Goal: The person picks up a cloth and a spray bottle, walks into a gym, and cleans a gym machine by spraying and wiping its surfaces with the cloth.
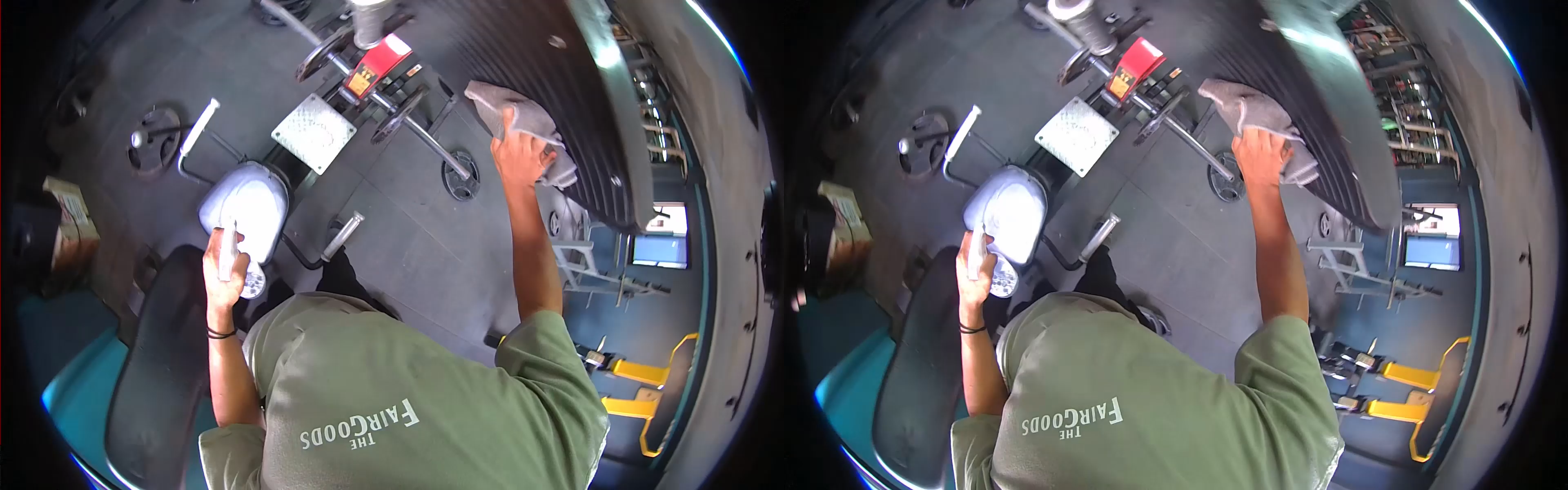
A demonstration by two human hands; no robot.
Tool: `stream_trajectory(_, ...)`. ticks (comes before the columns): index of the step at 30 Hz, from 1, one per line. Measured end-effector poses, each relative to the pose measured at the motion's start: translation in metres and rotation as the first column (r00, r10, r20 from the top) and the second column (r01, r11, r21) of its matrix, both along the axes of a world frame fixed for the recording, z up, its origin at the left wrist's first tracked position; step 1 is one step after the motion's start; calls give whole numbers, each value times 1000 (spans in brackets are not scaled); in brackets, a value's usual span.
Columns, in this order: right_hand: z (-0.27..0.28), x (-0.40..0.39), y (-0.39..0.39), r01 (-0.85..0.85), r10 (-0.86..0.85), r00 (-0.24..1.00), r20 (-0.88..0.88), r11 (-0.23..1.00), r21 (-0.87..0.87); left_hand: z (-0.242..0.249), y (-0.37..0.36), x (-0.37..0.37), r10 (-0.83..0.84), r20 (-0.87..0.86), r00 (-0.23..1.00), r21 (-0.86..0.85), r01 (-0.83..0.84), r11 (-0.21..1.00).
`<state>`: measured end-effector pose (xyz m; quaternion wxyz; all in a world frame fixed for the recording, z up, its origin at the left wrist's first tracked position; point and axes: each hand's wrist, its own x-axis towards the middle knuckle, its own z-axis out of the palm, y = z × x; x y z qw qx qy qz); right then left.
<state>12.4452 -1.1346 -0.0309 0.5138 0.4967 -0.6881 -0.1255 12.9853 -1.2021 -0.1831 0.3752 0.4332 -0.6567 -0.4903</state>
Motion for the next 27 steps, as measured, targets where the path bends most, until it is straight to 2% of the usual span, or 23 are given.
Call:
stream_trajectory(1,-9,-7,-11,4,-1,1000,-24,994,111,-7,7,5,13,-12,1000,14,-13,1000)
stream_trajectory(3,-27,-20,-33,6,14,998,-59,945,328,-15,24,14,78,-62,995,152,-68,986)
stream_trajectory(5,-67,-74,-49,-141,194,978,-72,882,451,-24,40,26,118,5,993,212,-116,970)
stream_trajectory(6,-78,-68,-51,-8,45,997,-62,863,505,-31,47,32,136,28,990,202,-139,969)
stream_trajectory(8,-120,-106,-45,280,30,928,-372,603,747,-31,60,39,173,85,981,247,-189,950)
stream_trajectory(9,-133,-118,-43,437,64,855,-515,446,781,-30,67,42,195,101,976,265,-215,940)
stream_trajectory(10,-128,-108,-45,511,74,830,-553,295,807,-35,73,47,204,167,965,224,-239,945)
stream_trajectory(11,-122,-95,-48,576,88,803,-590,145,805,-38,80,50,240,122,963,203,-261,944)
stream_trajectory(13,-108,-79,-53,359,-167,933,-318,492,793,-36,90,57,283,38,958,158,-285,945)
stream_trajectory(14,-94,-73,-45,286,-187,958,-216,629,723,-33,93,59,306,44,951,196,-309,931)
stream_trajectory(15,-79,-65,-37,195,-174,980,-96,751,631,-29,94,57,332,62,941,213,-338,917)
stream_trajectory(17,-28,-25,-15,52,13,989,-150,903,426,-22,94,54,380,102,919,241,-394,887)
stream_trajectory(18,-2,-6,-3,-38,99,979,-178,948,317,-20,92,54,379,112,919,218,-395,893)
stream_trajectory(19,24,34,9,147,-88,973,-216,950,275,-18,90,52,380,111,918,227,-396,890)
stream_trajectory(21,25,19,39,81,-57,971,-232,992,98,-15,83,45,384,106,917,251,-398,882)
stream_trajectory(22,19,2,48,76,-43,973,-228,988,137,-21,80,43,373,109,922,158,-386,909)
stream_trajectory(24,-3,-40,63,60,-12,977,-213,973,224,-20,74,40,339,114,934,222,-357,908)
stream_trajectory(27,-55,-108,45,64,9,988,-156,886,460,-7,65,34,303,119,946,289,-325,901)
